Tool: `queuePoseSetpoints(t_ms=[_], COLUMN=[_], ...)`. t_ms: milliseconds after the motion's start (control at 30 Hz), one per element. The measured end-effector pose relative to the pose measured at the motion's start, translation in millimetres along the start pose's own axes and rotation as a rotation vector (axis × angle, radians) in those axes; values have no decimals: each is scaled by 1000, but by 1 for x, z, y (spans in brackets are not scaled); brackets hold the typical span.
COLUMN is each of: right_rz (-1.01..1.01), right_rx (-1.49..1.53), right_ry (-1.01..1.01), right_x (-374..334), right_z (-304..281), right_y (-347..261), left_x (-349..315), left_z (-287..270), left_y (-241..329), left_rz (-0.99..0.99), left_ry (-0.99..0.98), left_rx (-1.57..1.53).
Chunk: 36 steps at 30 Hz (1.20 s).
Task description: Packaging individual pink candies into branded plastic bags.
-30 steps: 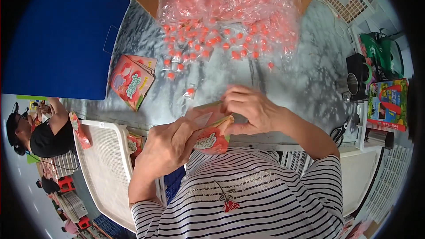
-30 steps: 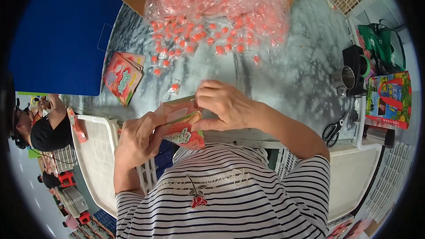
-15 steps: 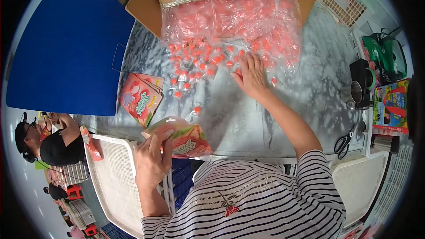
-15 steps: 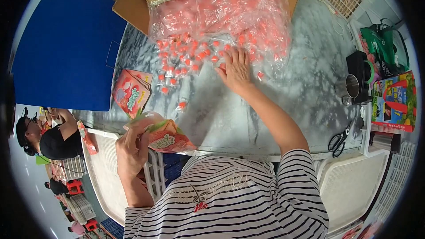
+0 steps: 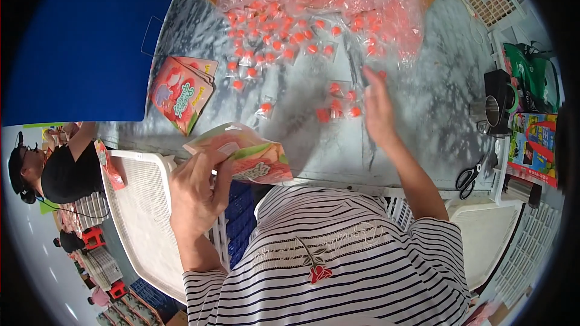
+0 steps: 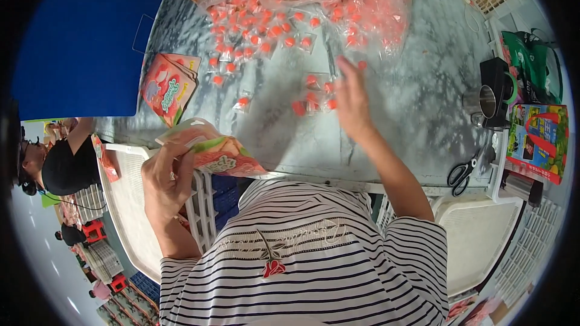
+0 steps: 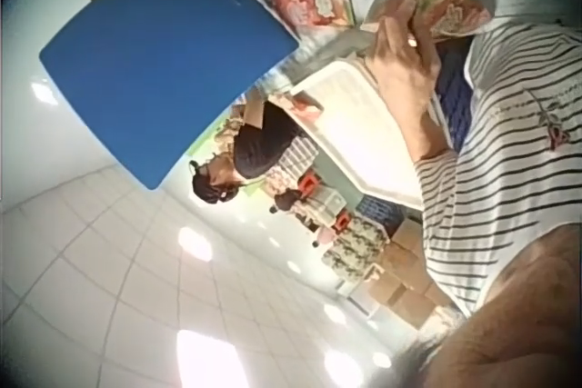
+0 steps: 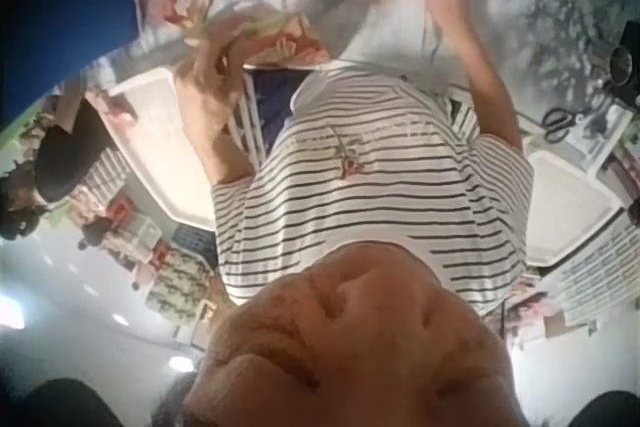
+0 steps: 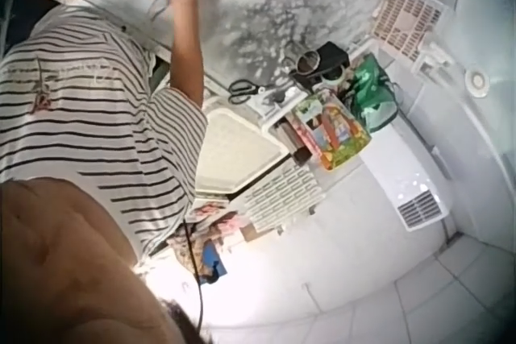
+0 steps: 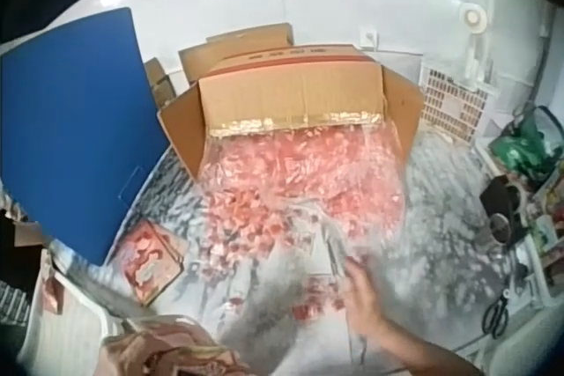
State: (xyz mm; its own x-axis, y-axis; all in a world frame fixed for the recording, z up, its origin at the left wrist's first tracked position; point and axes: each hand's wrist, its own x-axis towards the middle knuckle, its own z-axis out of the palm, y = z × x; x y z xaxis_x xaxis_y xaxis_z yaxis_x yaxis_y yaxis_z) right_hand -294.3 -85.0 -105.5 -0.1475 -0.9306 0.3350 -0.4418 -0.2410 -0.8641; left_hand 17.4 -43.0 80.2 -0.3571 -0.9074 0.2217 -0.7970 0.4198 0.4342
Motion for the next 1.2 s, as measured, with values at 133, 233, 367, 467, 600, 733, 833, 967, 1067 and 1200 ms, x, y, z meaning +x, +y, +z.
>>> queuePoseSetpoints(t_ms=[133,233,367,467,600,733,833,967,1067,1200], right_rz=[-7,-99,-196,-417,-408,197,574,518,403,121], right_rx=[-177,-446,-562,-580,-577,15,659,1288,918,424], right_ry=[-56,-204,-208,-244,-372,-135,-85,-366,-218,-401], right_x=[2,-2,-8,-20,-29,4,43,65,64,56], right_z=[-17,9,37,43,19,-4,-28,-21,5,2], right_y=[2,-15,-16,-2,17,-3,-79,-142,-168,-160], left_x=[-5,-7,-1,5,10,26,34,45,51,48], left_z=[0,7,10,15,17,32,40,51,53,52], left_y=[-1,2,13,18,23,25,25,29,35,35], left_rz=[-19,7,95,125,178,271,306,371,372,351], left_ry=[22,23,-41,-16,-8,-28,-64,-60,-103,-128], left_rx=[-48,-68,-51,-68,-96,-112,-97,-160,-171,-203])
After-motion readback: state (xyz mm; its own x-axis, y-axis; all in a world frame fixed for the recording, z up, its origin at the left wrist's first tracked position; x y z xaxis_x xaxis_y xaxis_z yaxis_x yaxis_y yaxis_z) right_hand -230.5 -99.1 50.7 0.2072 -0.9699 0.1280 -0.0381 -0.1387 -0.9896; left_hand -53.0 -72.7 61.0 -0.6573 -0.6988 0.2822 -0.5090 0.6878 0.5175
